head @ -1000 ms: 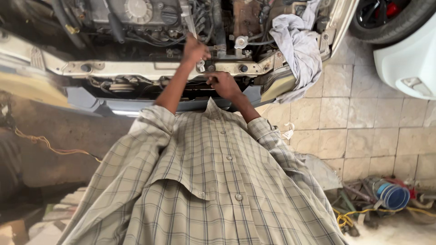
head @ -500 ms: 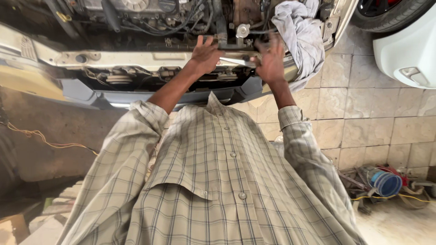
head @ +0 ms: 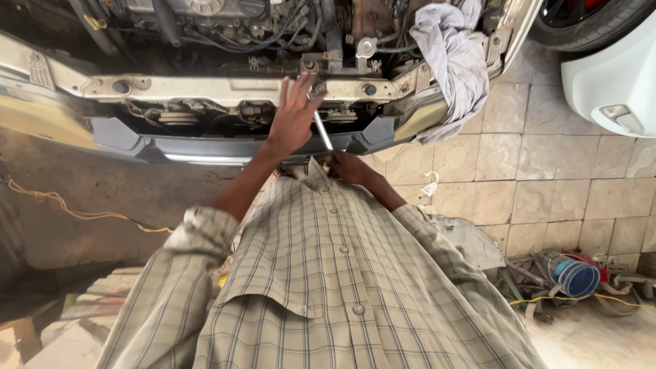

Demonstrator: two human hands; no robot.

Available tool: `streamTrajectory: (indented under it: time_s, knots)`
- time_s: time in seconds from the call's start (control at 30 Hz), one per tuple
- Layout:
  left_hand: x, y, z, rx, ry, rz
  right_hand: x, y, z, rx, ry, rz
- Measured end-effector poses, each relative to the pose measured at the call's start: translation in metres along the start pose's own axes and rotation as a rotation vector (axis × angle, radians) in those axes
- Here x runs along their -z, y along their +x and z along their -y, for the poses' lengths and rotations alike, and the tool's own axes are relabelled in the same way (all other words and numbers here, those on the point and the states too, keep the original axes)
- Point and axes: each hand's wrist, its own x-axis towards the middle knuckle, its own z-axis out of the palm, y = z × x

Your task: The person uses a wrench to tighten or loosen bolts on a metal component near the front radiator area of a car's engine bay.

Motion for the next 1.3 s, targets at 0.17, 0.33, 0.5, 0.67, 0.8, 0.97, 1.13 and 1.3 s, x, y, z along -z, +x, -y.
streamTrajectory:
  time_s: [0.17,0.33,0.5,0.67,0.8,0.97,1.13,1.3]
  knots:
    - [-0.030,-0.091,-0.008,0.491,-0.592,-0.066,-0.034,0.033,0.028,0.008,0.028,0.291]
    - [-0.088,-0.172,-0.005,0.716,-1.038,0.304,-0.055,0.047,0.048,0.068,-0.046,0.557]
    - [-0.105,-0.217,0.029,0.475,-0.879,0.132,-0.059,0.058,0.089,0.184,-0.297,0.574]
    - [-0.035,-0.209,0.089,0.764,-0.622,-0.051,0.017,0.055,0.124,0.129,-0.028,0.266]
    - [0.006,-0.172,0.122,0.608,-0.467,-0.192,0.092,0.063,0.148,0.246,-0.076,-0.297]
    - [0.036,-0.115,0.162,0.541,-0.306,-0.179,0.139,0.071,0.160,0.464,-0.365,-0.308]
    - [0.040,-0.058,0.180,0.617,-0.182,-0.263,0.117,0.070,0.155,0.402,-0.273,-0.373]
    - [0.003,0.015,0.203,0.811,-0.889,-0.512,0.092,0.070,0.148,0.244,-0.167,-0.549]
